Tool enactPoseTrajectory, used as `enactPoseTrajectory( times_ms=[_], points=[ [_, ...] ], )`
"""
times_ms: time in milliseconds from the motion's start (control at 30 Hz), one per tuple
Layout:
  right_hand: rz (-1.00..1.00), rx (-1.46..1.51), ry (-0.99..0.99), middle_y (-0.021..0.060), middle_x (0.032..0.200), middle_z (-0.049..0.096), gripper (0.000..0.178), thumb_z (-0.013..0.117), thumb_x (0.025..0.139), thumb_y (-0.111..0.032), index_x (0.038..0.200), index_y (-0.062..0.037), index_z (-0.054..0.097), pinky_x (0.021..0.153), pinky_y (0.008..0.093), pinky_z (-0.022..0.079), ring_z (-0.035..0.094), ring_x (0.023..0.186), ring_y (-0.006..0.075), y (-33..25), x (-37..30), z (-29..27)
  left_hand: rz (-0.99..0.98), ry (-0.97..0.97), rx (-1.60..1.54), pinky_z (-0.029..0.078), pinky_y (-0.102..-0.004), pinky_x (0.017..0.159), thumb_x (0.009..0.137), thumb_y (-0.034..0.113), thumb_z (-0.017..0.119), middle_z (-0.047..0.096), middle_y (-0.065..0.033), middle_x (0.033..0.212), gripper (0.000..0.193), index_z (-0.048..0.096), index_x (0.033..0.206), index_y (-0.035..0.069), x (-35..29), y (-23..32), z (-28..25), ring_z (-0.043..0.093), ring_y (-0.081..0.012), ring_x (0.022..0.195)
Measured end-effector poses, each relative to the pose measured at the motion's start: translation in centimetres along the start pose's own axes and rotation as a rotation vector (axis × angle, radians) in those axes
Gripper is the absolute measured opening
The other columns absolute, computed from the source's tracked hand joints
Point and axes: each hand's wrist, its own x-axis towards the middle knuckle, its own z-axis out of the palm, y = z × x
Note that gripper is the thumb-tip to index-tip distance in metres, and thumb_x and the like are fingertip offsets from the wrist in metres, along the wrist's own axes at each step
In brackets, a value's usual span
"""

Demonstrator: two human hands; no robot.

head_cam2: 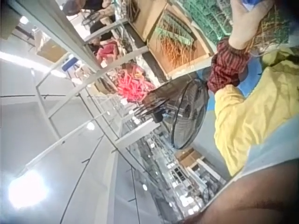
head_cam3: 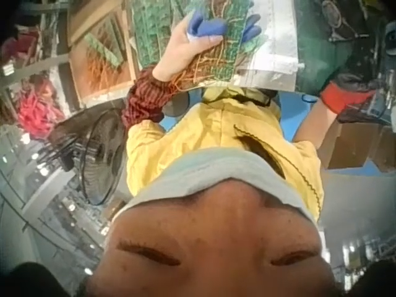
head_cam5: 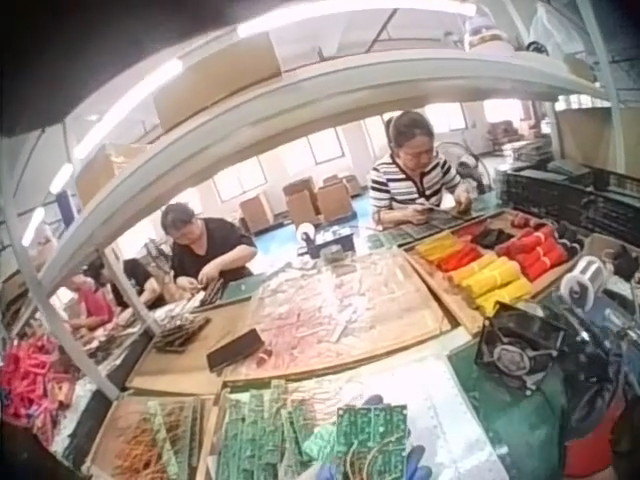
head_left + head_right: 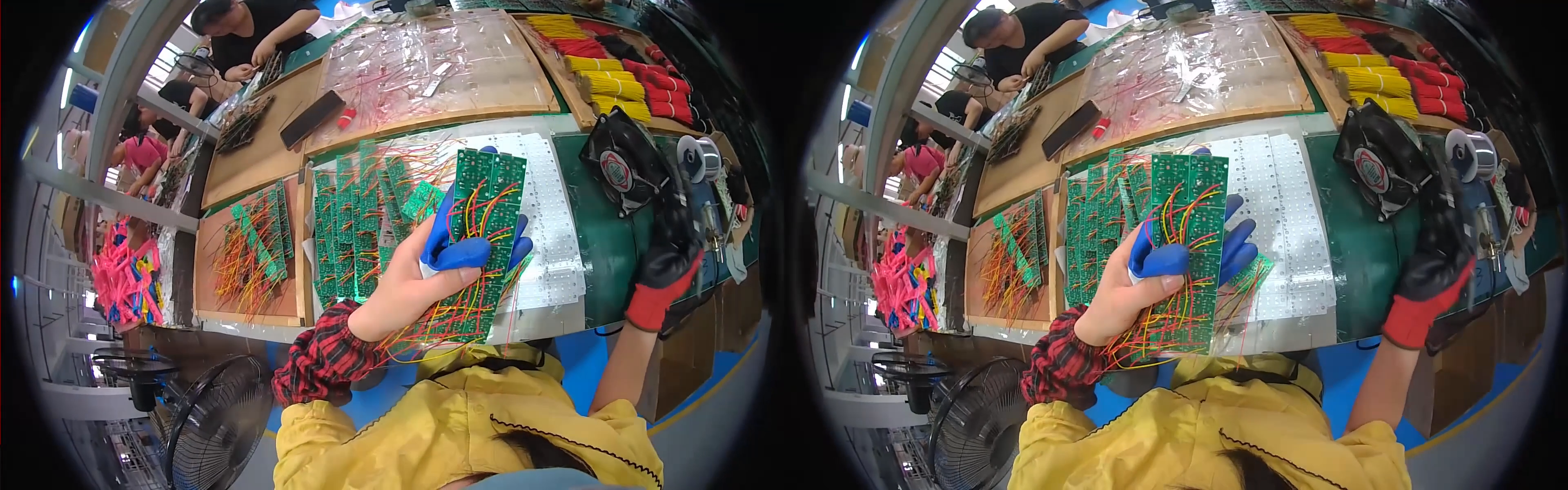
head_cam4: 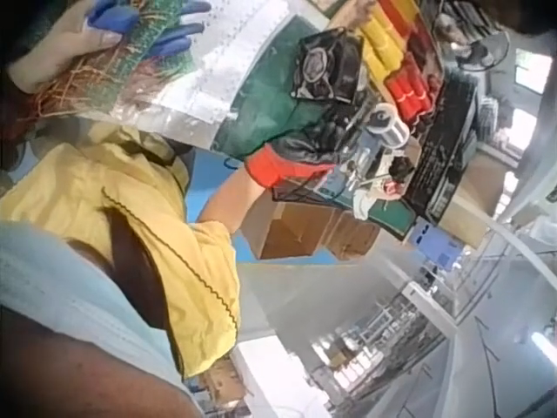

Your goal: Soldering wires onto printed circuit boards at an assembly line station.

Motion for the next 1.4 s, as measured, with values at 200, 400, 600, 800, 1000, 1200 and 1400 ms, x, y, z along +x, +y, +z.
enactPoseTrajectory(
  times_ms=[200, 400, 600, 800, 1000, 1200, 1400],
  points=[
    [-0.028, -0.052, 0.34, 0.0154, 0.108, 0.057, 0.035, 0.053, 0.086, -0.013, 0.117, 0.0031, 0.046, 0.082, 0.031, 0.048, 0.058, 0.09, 0.0205, -0.1, 1.6, -8.2, -0.006, -0.048, -0.027, 0.04, -0.0268, 0.088, 0.077, 0.005, 0.062, 0.052, -0.0047, 0.112, 0.061, 0.033, 0.131, 0.003, 1.9, -1.9, -0.6, 0.05, -0.0113, 0.1],
    [-0.328, -0.114, -0.28, 0.015, 0.094, 0.062, 0.034, 0.045, 0.09, -0.024, 0.097, 0.0064, 0.058, 0.081, 0.0356, 0.044, 0.058, 0.087, 0.0264, -8.0, 7.0, -3.1, -0.172, -0.026, -0.01, 0.042, -0.0257, 0.085, 0.074, 0.005, 0.063, 0.056, -0.0036, 0.105, 0.064, 0.034, 0.131, 0.003, 1.8, -1.7, -1.6, 0.053, -0.0104, 0.095],
    [0.549, 1.083, -0.337, 0.0186, 0.093, 0.056, 0.033, 0.043, 0.091, -0.023, 0.1, 0.0084, 0.051, 0.069, 0.0299, 0.045, 0.056, 0.08, 0.0223, -10.5, 4.9, 1.5, -0.262, 0.015, 0.057, 0.037, -0.0295, 0.093, 0.067, 0.01, 0.066, 0.05, -0.007, 0.121, 0.071, 0.035, 0.131, 0.001, 2.1, -1.7, -1.5, 0.05, -0.0141, 0.107],
    [0.446, 0.797, -0.336, 0.0183, 0.098, 0.054, 0.037, 0.043, 0.091, -0.027, 0.102, 0.008, 0.047, 0.066, 0.03, 0.046, 0.056, 0.077, 0.0209, -8.0, 2.6, 2.0, -0.138, -0.028, 0.027, 0.041, -0.0253, 0.086, 0.069, 0.004, 0.065, 0.054, -0.0027, 0.109, 0.072, 0.032, 0.133, 0.003, 2.5, -3.3, -2.0, 0.052, -0.0094, 0.098],
    [0.271, 0.351, -0.302, 0.0171, 0.087, 0.058, 0.048, 0.044, 0.087, -0.038, 0.092, 0.0088, 0.054, 0.068, 0.0297, 0.046, 0.057, 0.076, 0.0224, -8.7, 3.4, 2.7, -0.336, 0.084, 0.069, 0.042, -0.0235, 0.08, 0.063, 0.005, 0.068, 0.055, -0.0018, 0.108, 0.075, 0.035, 0.131, 0.001, 2.4, -2.1, -1.2, 0.053, -0.0085, 0.09],
    [0.064, 0.553, -0.449, 0.0205, 0.104, 0.054, 0.052, 0.049, 0.087, -0.037, 0.122, 0.0009, 0.044, 0.079, 0.036, 0.046, 0.054, 0.094, 0.0267, -7.0, 3.2, 2.6, -0.292, -0.007, -0.012, 0.043, -0.0228, 0.079, 0.07, 0.005, 0.065, 0.056, -0.001, 0.098, 0.067, 0.035, 0.131, 0.002, 2.1, -2.3, -1.6, 0.053, -0.0065, 0.087],
    [0.258, 0.801, -0.543, 0.0219, 0.107, 0.052, 0.045, 0.048, 0.089, -0.029, 0.125, -0.0034, 0.043, 0.066, 0.0292, 0.044, 0.055, 0.082, 0.0225, -6.0, 4.2, 1.9, -0.461, -0.041, -0.005, 0.04, -0.0182, 0.063, 0.058, 0.01, 0.07, 0.056, 0.0038, 0.082, 0.074, 0.04, 0.126, 0.001, 2.6, -1.6, -1.9, 0.05, -0.0039, 0.072]
  ],
)
